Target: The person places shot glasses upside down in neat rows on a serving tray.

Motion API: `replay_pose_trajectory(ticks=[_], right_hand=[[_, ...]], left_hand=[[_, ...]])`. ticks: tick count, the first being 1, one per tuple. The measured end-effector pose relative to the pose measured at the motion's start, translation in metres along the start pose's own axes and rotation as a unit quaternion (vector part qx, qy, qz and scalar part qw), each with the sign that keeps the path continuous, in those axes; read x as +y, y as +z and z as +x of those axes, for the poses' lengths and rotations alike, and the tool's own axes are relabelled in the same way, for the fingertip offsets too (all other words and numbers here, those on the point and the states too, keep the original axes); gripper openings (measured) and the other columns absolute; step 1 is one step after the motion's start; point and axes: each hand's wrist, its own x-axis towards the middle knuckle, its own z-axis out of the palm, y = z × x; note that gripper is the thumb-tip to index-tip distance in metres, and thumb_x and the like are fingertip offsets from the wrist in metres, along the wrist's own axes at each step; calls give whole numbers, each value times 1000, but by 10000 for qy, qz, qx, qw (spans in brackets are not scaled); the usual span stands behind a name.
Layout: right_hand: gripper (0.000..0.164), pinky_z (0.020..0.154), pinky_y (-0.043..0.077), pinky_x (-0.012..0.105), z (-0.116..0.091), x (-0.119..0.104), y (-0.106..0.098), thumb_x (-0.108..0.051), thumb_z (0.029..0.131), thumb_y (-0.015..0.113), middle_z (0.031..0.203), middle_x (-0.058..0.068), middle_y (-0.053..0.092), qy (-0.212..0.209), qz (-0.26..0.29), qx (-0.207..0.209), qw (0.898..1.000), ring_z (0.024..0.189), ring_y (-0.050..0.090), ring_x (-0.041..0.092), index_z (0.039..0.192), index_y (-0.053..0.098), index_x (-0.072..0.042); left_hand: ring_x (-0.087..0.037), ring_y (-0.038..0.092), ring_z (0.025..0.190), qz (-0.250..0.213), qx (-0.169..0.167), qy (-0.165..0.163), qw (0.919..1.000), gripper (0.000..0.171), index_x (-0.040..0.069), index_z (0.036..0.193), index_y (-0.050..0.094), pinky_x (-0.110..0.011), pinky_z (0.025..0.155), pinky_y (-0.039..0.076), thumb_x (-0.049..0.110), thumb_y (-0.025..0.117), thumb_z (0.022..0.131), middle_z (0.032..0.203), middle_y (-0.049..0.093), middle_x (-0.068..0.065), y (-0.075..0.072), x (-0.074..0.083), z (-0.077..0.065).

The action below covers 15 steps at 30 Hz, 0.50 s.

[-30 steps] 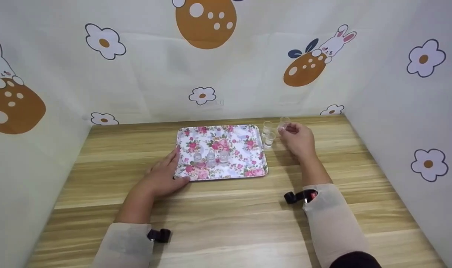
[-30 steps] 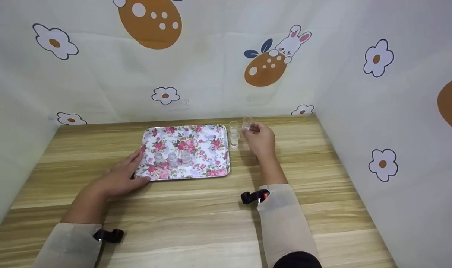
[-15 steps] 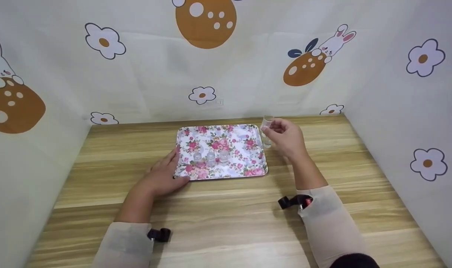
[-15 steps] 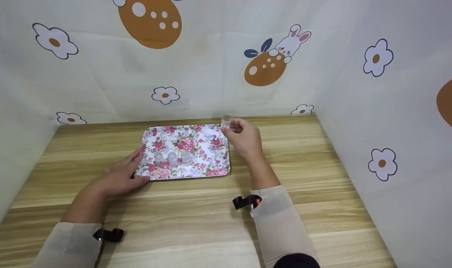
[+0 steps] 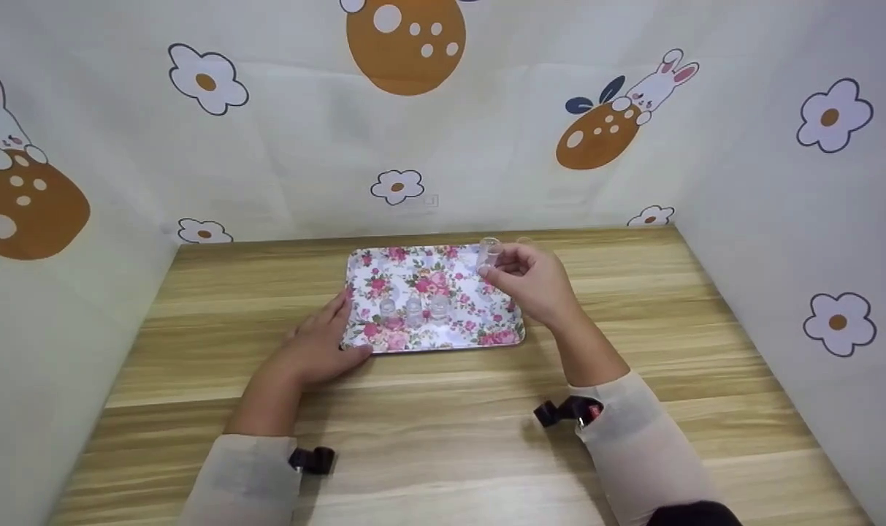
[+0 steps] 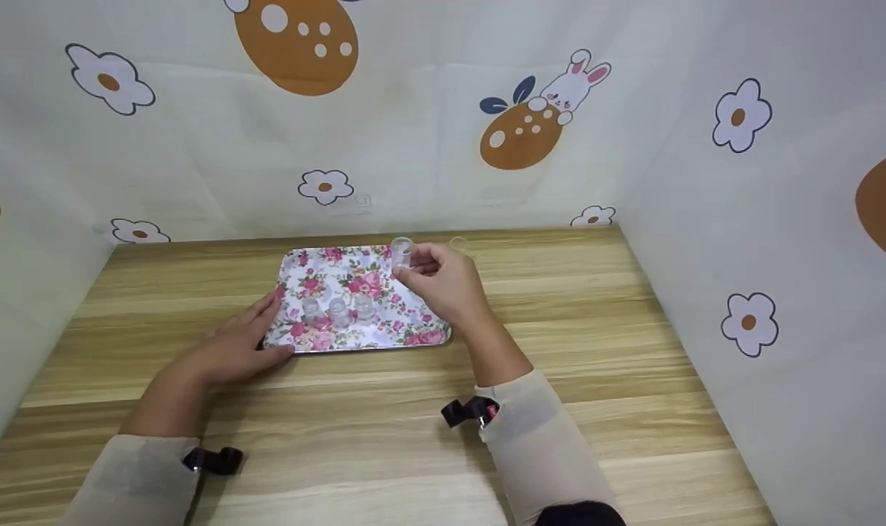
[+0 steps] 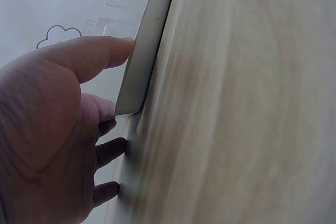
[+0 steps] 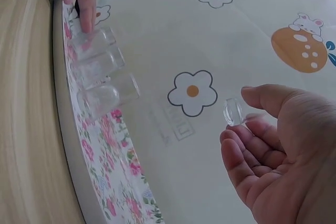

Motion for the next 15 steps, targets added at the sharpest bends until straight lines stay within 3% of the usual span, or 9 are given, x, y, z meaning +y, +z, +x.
replay_pose_trajectory(ticks=[10, 15], right_hand=[[26, 82, 64, 26, -5, -5, 14, -26, 91, 87, 103, 7, 78, -51, -27, -323, 9995, 94, 74, 20, 110, 79, -12], [27, 86, 65, 27, -6, -4, 18, -21, 93, 84, 107, 7, 81, -51, 477, -416, 9980, 99, 76, 20, 113, 71, -9]], left_hand=[[-51, 5, 166, 103, 6, -11, 9999, 102, 15, 174, 6, -80, 128, 3, 66, 56, 101, 184, -4, -4, -1, 2, -1], [-50, 5, 167, 112, 4, -33, 9999, 102, 16, 174, 6, -80, 128, 3, 66, 56, 101, 184, -4, -4, -2, 3, -1]])
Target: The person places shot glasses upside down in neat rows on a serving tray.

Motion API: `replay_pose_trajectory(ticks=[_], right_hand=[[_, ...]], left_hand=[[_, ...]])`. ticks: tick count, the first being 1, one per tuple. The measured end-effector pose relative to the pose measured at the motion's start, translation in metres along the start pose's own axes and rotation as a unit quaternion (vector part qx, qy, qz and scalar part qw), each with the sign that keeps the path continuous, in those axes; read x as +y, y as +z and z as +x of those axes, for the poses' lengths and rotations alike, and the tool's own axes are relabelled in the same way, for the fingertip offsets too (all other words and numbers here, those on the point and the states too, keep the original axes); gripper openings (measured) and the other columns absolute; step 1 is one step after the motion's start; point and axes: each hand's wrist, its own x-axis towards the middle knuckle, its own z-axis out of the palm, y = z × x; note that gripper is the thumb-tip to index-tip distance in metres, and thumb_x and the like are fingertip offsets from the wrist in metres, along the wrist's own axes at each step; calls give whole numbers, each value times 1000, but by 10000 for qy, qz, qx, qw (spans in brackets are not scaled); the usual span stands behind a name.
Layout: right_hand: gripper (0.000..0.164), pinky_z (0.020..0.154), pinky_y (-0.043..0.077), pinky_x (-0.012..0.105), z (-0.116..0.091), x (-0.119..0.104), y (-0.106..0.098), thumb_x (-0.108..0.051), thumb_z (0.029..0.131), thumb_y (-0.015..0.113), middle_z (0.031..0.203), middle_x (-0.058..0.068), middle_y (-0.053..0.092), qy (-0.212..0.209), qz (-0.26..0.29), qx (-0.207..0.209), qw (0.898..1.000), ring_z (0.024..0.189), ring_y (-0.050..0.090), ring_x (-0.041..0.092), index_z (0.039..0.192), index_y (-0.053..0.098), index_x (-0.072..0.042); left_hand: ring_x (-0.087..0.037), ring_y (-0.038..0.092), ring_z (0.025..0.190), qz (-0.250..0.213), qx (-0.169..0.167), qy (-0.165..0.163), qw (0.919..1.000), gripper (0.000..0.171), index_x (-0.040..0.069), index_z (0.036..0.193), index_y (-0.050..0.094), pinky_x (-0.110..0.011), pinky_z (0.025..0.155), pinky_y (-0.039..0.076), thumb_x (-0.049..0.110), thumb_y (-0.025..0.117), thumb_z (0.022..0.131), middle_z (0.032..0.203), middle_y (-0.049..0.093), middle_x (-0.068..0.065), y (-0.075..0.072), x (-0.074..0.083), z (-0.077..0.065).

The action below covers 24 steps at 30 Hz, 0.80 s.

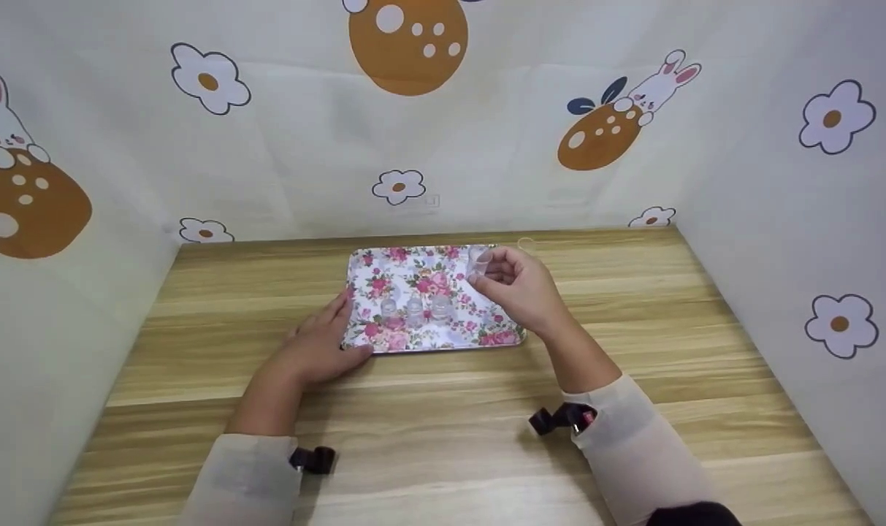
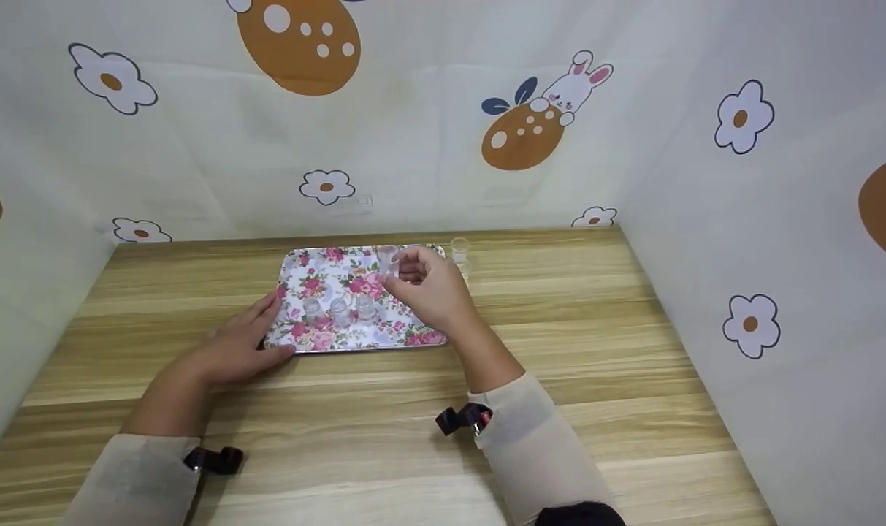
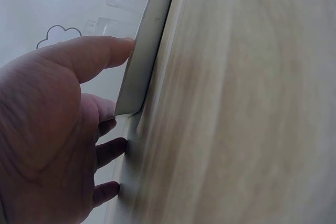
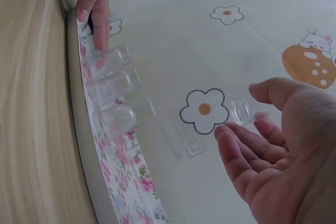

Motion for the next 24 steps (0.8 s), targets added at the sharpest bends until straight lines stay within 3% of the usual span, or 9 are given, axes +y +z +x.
replay_pose_trajectory(ticks=[4, 17, 24], right_hand=[[27, 84, 64, 27, 0, 3, 3, -17, 94, 82, 104, 8, 80, -54, 259, -93, 9996, 97, 75, 19, 114, 67, -8], [29, 75, 55, 22, 3, 12, 5, -25, 96, 82, 96, 0, 67, -323, -419, 285, 9982, 88, 62, 16, 123, 79, -12], [37, 80, 59, 20, 5, 16, 7, -19, 93, 85, 112, 10, 71, -407, -567, 164, 9974, 93, 67, 16, 128, 78, -11]], left_hand=[[-51, 5, 166, -14, -9, -10, 10000, 102, 16, 174, 6, -80, 128, 3, 66, 56, 101, 184, -4, -4, 0, 0, 0], [-49, 6, 167, -70, -35, 61, 10000, 101, 15, 174, 5, -82, 127, 3, 62, 57, 101, 184, -4, -4, -1, 2, 1], [-50, 7, 167, -55, -5, 58, 10000, 101, 15, 174, 5, -81, 128, 3, 61, 58, 101, 184, -4, -3, -1, 1, 1]])
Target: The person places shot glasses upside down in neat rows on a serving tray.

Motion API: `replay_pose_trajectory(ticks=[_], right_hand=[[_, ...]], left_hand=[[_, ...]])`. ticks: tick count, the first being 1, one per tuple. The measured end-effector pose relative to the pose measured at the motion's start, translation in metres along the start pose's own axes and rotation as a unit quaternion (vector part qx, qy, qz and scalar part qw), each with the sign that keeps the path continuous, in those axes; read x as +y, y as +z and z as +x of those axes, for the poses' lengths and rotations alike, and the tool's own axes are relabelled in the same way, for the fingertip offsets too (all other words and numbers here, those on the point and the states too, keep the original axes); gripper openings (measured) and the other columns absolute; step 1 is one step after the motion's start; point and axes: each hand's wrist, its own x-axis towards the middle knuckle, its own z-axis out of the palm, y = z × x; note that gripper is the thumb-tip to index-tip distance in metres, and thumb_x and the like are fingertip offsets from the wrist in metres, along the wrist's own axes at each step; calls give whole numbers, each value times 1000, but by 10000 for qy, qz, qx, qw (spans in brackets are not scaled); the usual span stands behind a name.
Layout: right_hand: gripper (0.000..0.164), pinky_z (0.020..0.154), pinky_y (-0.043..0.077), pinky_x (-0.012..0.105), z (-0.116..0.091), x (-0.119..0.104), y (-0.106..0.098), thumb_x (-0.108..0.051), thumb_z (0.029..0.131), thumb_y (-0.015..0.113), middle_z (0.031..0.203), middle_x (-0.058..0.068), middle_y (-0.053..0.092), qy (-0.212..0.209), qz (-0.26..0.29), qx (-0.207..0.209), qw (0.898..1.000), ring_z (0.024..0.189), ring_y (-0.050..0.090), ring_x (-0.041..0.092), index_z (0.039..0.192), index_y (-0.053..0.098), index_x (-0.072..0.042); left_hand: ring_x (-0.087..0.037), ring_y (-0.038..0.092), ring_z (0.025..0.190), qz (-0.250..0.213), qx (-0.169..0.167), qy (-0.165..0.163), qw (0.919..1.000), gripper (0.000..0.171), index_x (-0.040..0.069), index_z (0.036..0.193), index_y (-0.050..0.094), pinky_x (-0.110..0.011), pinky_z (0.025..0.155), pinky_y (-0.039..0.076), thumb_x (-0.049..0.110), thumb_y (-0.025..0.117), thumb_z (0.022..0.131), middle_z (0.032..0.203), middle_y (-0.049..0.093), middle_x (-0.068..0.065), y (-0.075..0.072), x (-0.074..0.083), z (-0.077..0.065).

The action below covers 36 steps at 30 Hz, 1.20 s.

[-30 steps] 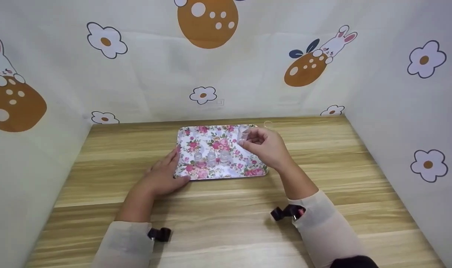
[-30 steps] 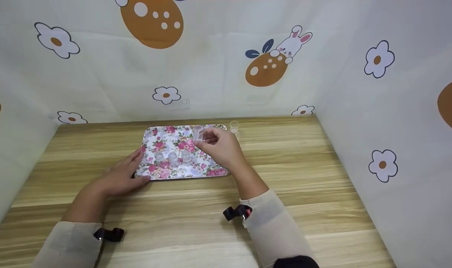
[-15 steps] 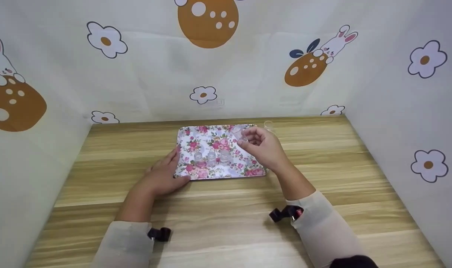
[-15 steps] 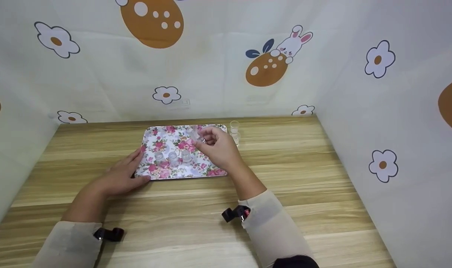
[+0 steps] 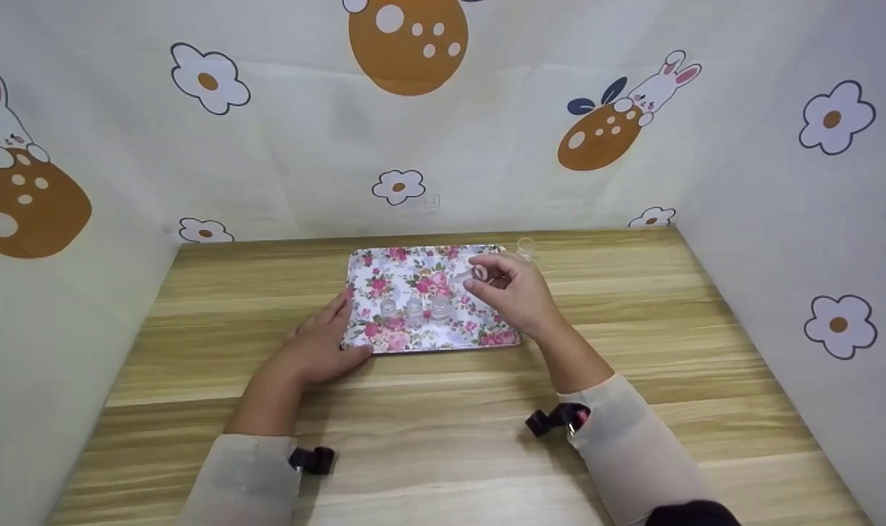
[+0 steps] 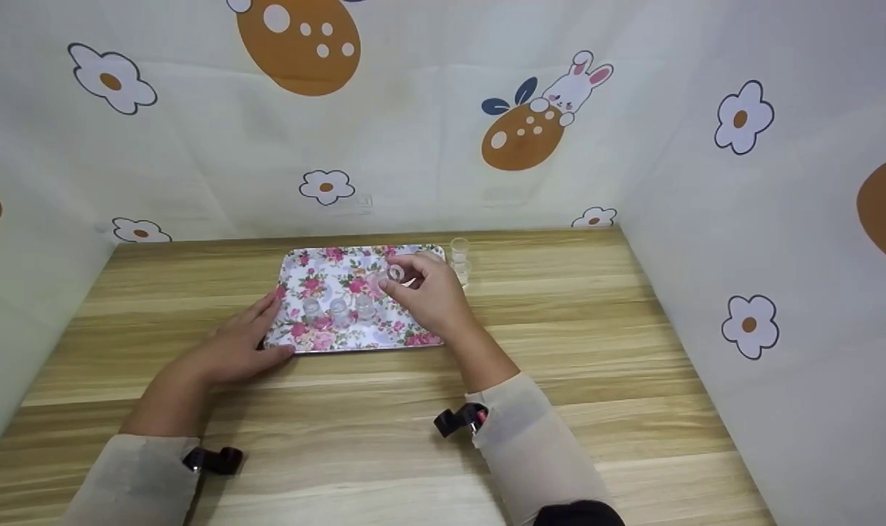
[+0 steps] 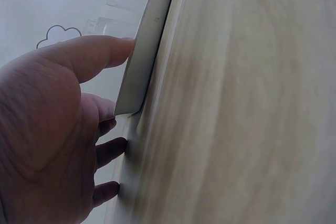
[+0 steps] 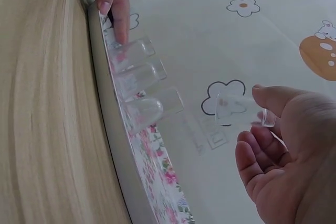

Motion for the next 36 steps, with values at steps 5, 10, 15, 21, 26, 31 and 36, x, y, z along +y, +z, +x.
replay_pose_trajectory(ticks=[5, 10, 15, 21, 26, 31, 36], right_hand=[[42, 84, 61, 20, 1, 3, 1, -10, 89, 85, 124, 17, 74, 269, 18, -150, 9995, 97, 71, 19, 130, 75, -4], [40, 87, 64, 24, 1, 9, 3, -6, 89, 83, 124, 16, 75, 583, -178, -530, 9967, 103, 75, 24, 128, 75, -2], [41, 92, 65, 29, 1, 14, 5, -5, 88, 82, 122, 14, 76, 750, -280, -839, 9933, 106, 75, 25, 128, 75, -2], [40, 95, 65, 32, 1, 21, 8, -7, 87, 84, 119, 12, 78, 891, -473, -1003, 9898, 105, 75, 22, 126, 76, -7], [39, 98, 64, 34, 3, 27, 10, -6, 87, 84, 119, 11, 78, 898, -658, -1064, 9881, 107, 74, 22, 124, 77, -8], [40, 99, 64, 35, 4, 31, 11, -8, 87, 85, 121, 13, 78, 844, -681, -1109, 9879, 107, 74, 23, 126, 76, -5], [46, 103, 62, 39, 4, 25, 4, -22, 93, 83, 127, 17, 76, 751, -459, -1026, 9908, 114, 73, 27, 133, 71, -2]], left_hand=[[-50, 6, 167, 2, -24, -20, 10000, 102, 16, 174, 4, -81, 128, 1, 62, 58, 101, 184, -5, -3, 0, 0, 0], [-49, 5, 167, -16, -23, -20, 10000, 102, 16, 174, 4, -81, 128, 1, 63, 57, 101, 184, -5, -3, 1, 0, 0], [-46, 6, 168, 41, 42, 31, 10000, 100, 13, 173, 7, -80, 129, 4, 62, 57, 102, 184, -2, -4, 1, 0, 0], [-46, 7, 168, 67, 80, 71, 9999, 99, 12, 173, 9, -79, 129, 5, 61, 57, 102, 184, 0, -6, 1, 0, 0], [-47, 6, 167, 55, 66, 74, 9999, 100, 13, 173, 8, -80, 128, 3, 62, 57, 102, 184, -1, -5, 1, -1, 0], [-49, 7, 167, 55, 60, 82, 9999, 100, 12, 173, 7, -80, 128, 3, 62, 57, 102, 184, -2, -6, 1, -1, 0], [-50, 6, 167, 16, 49, 63, 10000, 101, 13, 173, 7, -79, 129, 2, 63, 57, 102, 184, -2, -6, 1, -1, 0]])
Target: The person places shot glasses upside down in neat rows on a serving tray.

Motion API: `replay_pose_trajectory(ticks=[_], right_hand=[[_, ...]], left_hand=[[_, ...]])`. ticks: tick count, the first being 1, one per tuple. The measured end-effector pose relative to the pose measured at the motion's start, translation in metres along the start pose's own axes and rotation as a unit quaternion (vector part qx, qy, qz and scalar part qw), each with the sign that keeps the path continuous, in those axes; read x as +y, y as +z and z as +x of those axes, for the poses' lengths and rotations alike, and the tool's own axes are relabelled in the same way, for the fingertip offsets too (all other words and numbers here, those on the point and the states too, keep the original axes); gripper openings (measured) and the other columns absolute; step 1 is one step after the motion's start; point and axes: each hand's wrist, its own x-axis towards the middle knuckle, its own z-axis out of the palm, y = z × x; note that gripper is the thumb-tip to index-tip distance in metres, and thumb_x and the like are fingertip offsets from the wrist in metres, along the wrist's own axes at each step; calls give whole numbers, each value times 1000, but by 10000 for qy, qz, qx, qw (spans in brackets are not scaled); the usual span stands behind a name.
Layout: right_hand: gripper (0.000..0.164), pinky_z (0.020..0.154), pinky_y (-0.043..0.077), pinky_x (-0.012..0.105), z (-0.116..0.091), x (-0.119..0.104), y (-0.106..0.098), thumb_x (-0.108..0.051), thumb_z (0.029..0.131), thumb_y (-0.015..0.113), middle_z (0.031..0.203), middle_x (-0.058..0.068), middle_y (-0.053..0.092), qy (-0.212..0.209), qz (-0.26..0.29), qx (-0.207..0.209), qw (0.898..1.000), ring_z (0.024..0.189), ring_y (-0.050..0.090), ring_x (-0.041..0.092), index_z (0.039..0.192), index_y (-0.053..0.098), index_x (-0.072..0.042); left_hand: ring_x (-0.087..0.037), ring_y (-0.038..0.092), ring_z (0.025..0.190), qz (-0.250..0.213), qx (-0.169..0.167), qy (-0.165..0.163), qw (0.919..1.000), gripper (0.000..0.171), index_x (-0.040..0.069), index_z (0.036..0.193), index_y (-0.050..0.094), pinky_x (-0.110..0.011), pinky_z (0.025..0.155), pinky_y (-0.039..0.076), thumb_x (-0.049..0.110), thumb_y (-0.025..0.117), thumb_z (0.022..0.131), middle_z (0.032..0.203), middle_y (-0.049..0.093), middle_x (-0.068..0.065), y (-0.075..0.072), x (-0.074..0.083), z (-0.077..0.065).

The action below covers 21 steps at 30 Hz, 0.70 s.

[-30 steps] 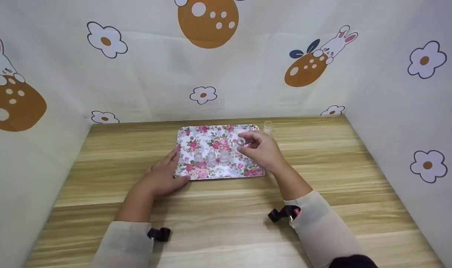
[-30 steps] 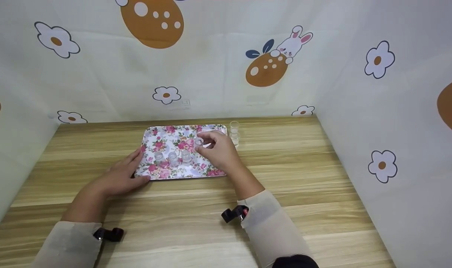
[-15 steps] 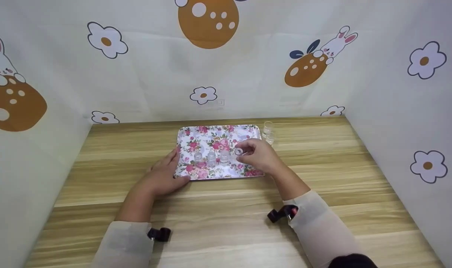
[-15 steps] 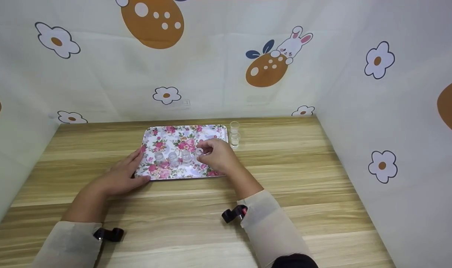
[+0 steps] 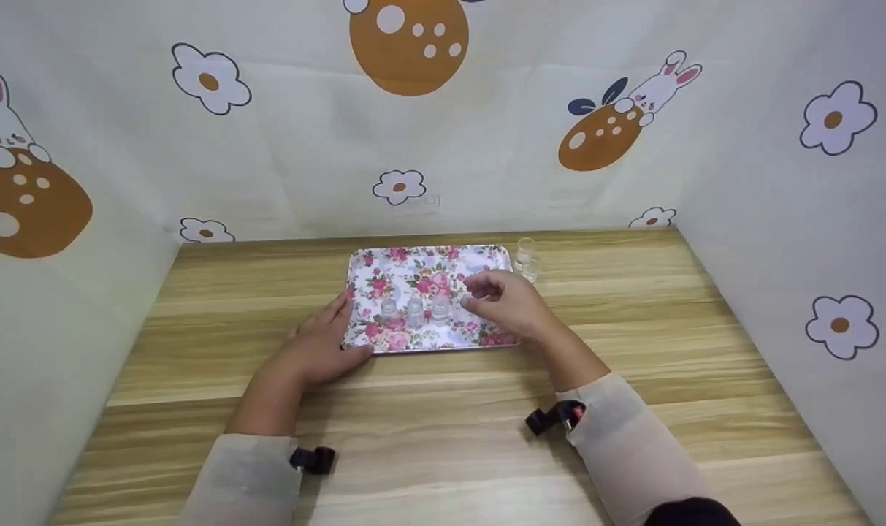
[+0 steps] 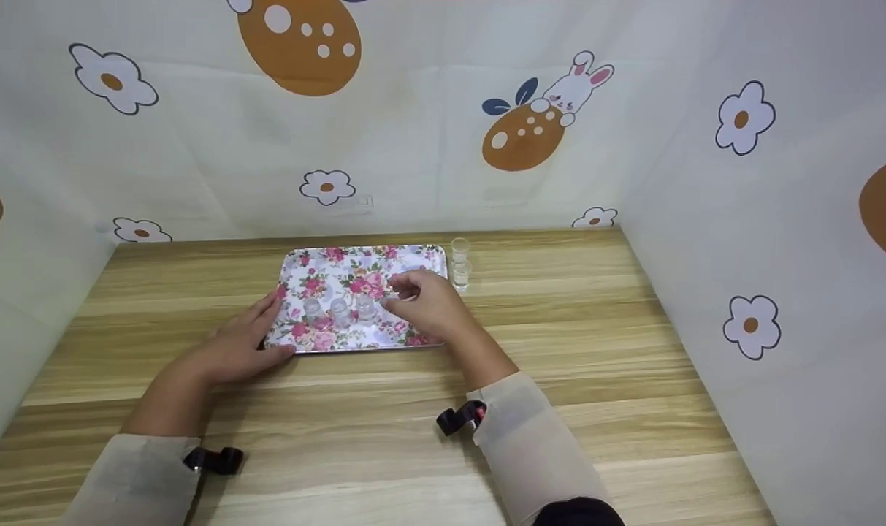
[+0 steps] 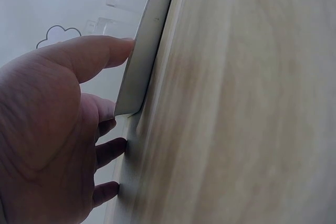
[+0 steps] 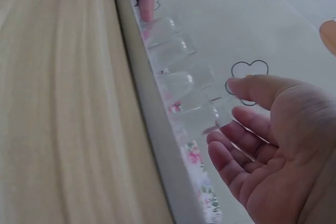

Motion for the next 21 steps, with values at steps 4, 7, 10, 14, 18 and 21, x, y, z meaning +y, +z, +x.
replay_pose_trajectory(ticks=[4, 7, 10, 14, 18, 21], right_hand=[[47, 105, 61, 41, -1, -3, -14, -25, 95, 82, 134, 20, 73, -84, 157, 361, 9992, 119, 72, 30, 135, 70, -3], [47, 104, 61, 39, 0, -2, -27, -22, 94, 83, 137, 20, 72, -57, 258, 683, 9973, 119, 72, 31, 137, 71, -5], [48, 103, 61, 35, -1, -1, -41, -19, 94, 83, 139, 19, 71, 17, 373, 968, 9946, 121, 70, 32, 138, 70, -6], [49, 103, 59, 31, -1, 4, -57, -19, 93, 83, 140, 21, 69, 125, 531, 1298, 9900, 127, 67, 33, 138, 70, -5], [51, 108, 56, 34, 1, 12, -68, -21, 94, 83, 141, 23, 68, 226, 633, 1585, 9851, 131, 64, 32, 138, 68, -1], [53, 116, 52, 40, 3, 20, -74, -21, 94, 82, 143, 24, 67, 274, 647, 1687, 9832, 136, 62, 32, 140, 66, 1]], left_hand=[[-48, 5, 167, -3, -15, -7, 10000, 101, 13, 173, 6, -79, 129, 2, 62, 57, 101, 184, -3, -5, 0, 0, 0], [-49, 6, 167, 22, -20, -1, 10000, 101, 13, 173, 5, -80, 128, 2, 62, 57, 102, 184, -3, -5, 0, 0, 1], [-48, 6, 167, 1, -30, -5, 10000, 101, 13, 173, 5, -81, 128, 2, 61, 58, 102, 184, -4, -5, 0, 1, 0], [-47, 5, 167, -48, -57, -15, 10000, 101, 13, 173, 4, -81, 128, 2, 61, 58, 102, 184, -5, -5, 0, 1, 1], [-49, 6, 167, -49, -65, -41, 10000, 102, 14, 173, 3, -81, 127, 1, 62, 58, 101, 184, -6, -4, 0, 0, 1], [-50, 6, 166, -37, -54, -49, 10000, 102, 15, 173, 3, -81, 127, 1, 62, 58, 101, 184, -6, -4, 0, 0, 1]])
